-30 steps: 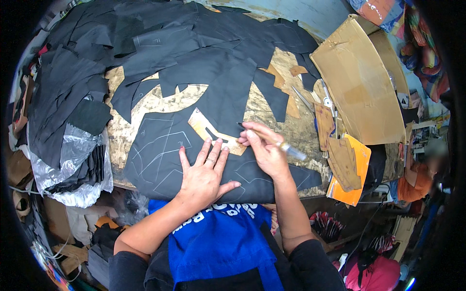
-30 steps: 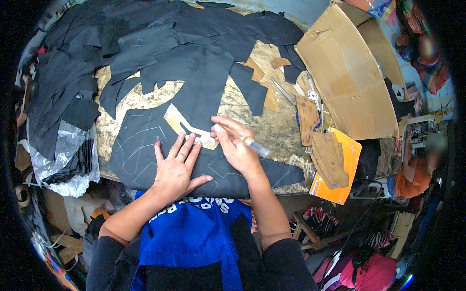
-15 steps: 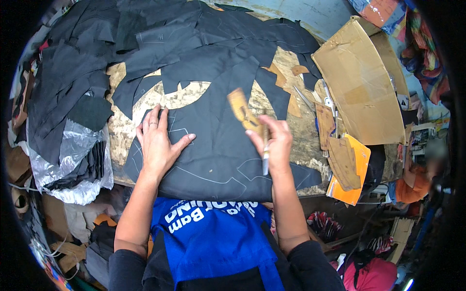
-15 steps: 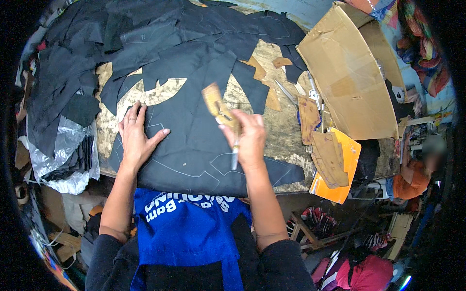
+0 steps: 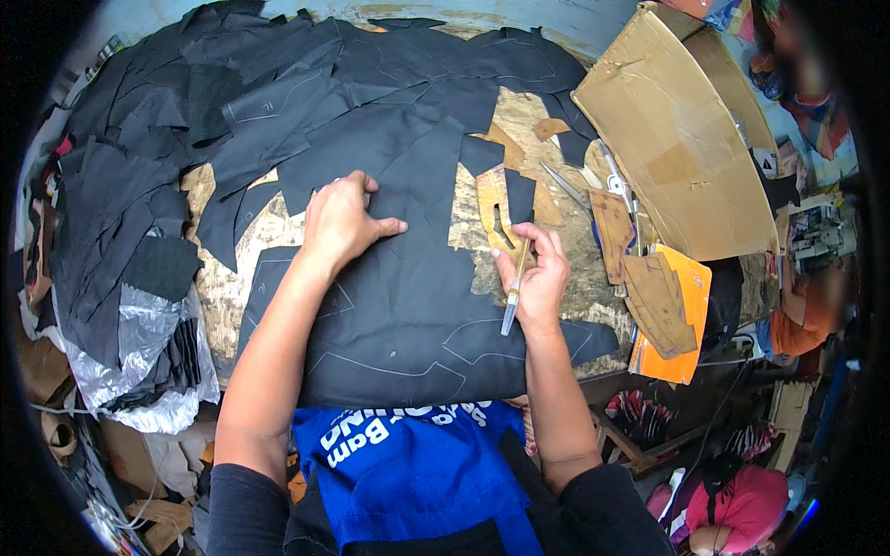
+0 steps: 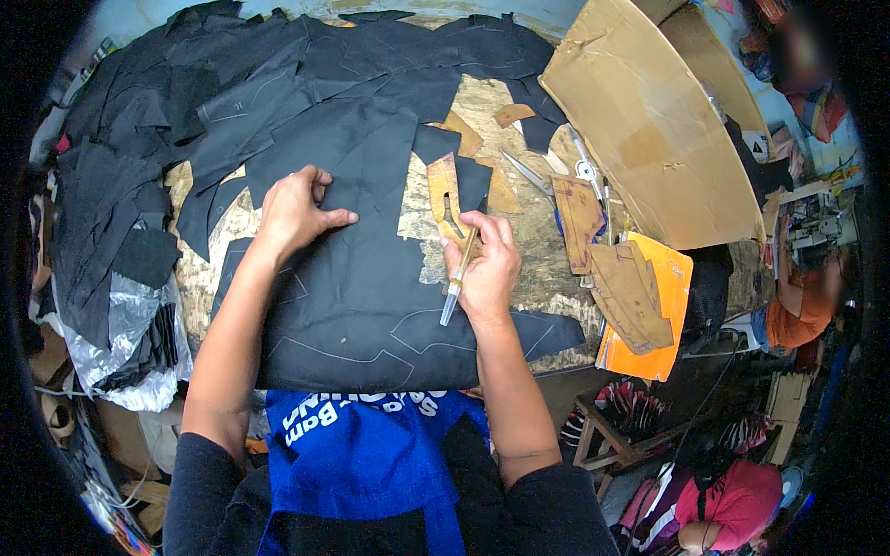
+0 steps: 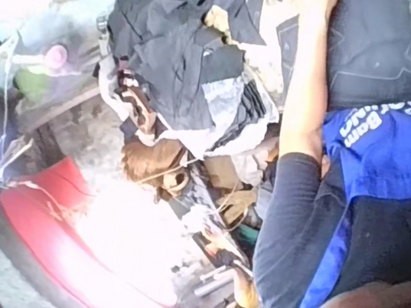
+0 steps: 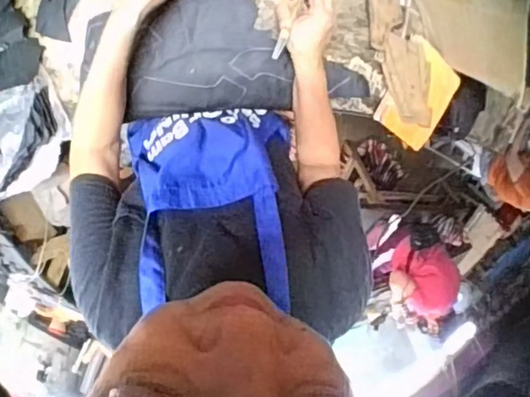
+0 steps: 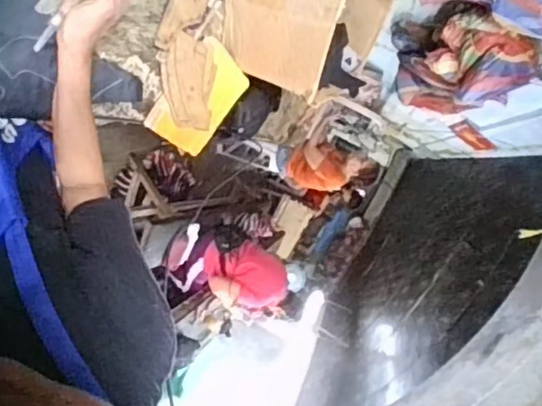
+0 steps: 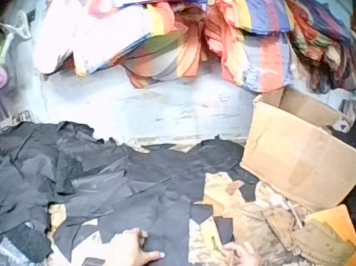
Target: The person traces patterns onto black fabric using cardboard templates and a white marker, then cuts the fabric along the traced lines with scissors. The person repeatedly positions templates, marks outlines, and cuts out multiple fabric pieces.
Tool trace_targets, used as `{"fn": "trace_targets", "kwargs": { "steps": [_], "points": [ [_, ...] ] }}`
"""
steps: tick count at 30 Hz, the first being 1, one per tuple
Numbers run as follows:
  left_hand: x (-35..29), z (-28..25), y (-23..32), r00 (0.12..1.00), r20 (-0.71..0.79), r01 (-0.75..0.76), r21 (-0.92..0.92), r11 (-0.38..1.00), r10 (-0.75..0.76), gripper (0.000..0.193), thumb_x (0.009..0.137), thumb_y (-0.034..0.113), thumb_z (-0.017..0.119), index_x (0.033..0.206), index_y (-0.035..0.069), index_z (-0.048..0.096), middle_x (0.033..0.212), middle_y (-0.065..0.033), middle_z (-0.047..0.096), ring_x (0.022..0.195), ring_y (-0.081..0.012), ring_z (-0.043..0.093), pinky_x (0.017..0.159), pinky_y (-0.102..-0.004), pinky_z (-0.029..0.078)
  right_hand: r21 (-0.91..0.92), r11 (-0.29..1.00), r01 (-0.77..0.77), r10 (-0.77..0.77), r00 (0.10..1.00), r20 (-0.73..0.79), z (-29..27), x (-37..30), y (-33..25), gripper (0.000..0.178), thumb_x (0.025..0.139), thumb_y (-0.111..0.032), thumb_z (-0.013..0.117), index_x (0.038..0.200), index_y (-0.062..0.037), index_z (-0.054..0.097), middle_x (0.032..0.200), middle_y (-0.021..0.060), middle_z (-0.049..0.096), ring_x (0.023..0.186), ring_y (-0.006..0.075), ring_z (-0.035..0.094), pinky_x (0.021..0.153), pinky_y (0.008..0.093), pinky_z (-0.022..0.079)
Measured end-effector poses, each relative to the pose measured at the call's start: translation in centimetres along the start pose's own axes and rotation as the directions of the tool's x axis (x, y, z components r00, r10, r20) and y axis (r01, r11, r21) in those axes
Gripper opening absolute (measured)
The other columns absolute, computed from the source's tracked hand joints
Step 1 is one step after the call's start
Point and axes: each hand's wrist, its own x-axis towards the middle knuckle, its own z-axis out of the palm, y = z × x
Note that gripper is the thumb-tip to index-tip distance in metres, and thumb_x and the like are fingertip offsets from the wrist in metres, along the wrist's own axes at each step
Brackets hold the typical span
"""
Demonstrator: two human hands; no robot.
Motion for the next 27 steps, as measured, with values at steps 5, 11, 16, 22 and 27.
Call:
{"fn": "trace_targets", "kwargs": {
  "steps": [5,11,16,22,27],
  "points": [
    [3.0,-0.8,-0.4,0.944,0.328,0.022,-0.125,0.992,0.020,0.041,0.066,0.019,0.081,0.096,-0.002,0.062,0.078,-0.0053,0.066,0.070,-0.0116,0.062,0.067,-0.0291,0.051,-0.013,1.000,-0.007,0.007,1.000,0.003,-0.1,0.0,-0.1,0.035,0.064,-0.002,0.077,0.097,-0.0045,0.063,0.092,0.0108,0.060,0.083,0.0268,0.063,0.074,0.0336,0.050],
    [2.0,-0.2,-1.8,0.866,0.373,0.208,-0.873,0.440,0.332,0.054,0.074,-0.003,0.066,0.125,-0.001,0.049,0.122,-0.0108,0.055,0.108,-0.0169,0.055,0.096,-0.0278,0.043,0.011,0.999,-0.043,0.043,0.999,-0.007,0.1,0.1,-0.1,0.036,0.063,-0.002,0.077,0.097,-0.0050,0.063,0.091,0.0113,0.059,0.082,0.0274,0.063,0.073,0.0339,0.050],
    [2.0,-0.7,-1.6,0.922,0.154,-0.019,-0.898,0.439,0.355,0.078,0.068,-0.007,0.068,0.139,0.000,0.038,0.140,-0.0149,0.042,0.124,-0.0196,0.045,0.106,-0.0307,0.033,0.033,0.999,-0.011,0.012,1.000,-0.026,0.1,0.1,0.3,0.037,0.063,-0.001,0.077,0.097,-0.0051,0.063,0.091,0.0111,0.059,0.082,0.0269,0.063,0.072,0.0338,0.050],
    [1.8,-2.2,-1.4,0.890,0.379,0.201,-0.825,0.528,0.254,0.055,0.069,-0.009,0.066,0.122,-0.001,0.058,0.121,-0.0125,0.060,0.114,-0.0178,0.054,0.100,-0.0282,0.039,0.068,0.997,-0.034,0.036,0.999,-0.026,0.3,0.0,0.4,0.036,0.063,-0.002,0.077,0.097,-0.0047,0.063,0.092,0.0107,0.059,0.083,0.0257,0.063,0.073,0.0332,0.050],
    [1.5,-2.8,-0.9,0.853,0.280,-0.114,-0.723,0.682,0.440,0.062,0.067,-0.012,0.060,0.128,-0.001,0.054,0.128,-0.0131,0.056,0.118,-0.0180,0.051,0.101,-0.0264,0.036,0.029,1.000,-0.013,0.013,1.000,-0.008,0.1,0.1,0.2,0.035,0.064,-0.003,0.077,0.096,-0.0036,0.064,0.091,0.0111,0.059,0.083,0.0262,0.063,0.073,0.0332,0.050]
  ]
}}
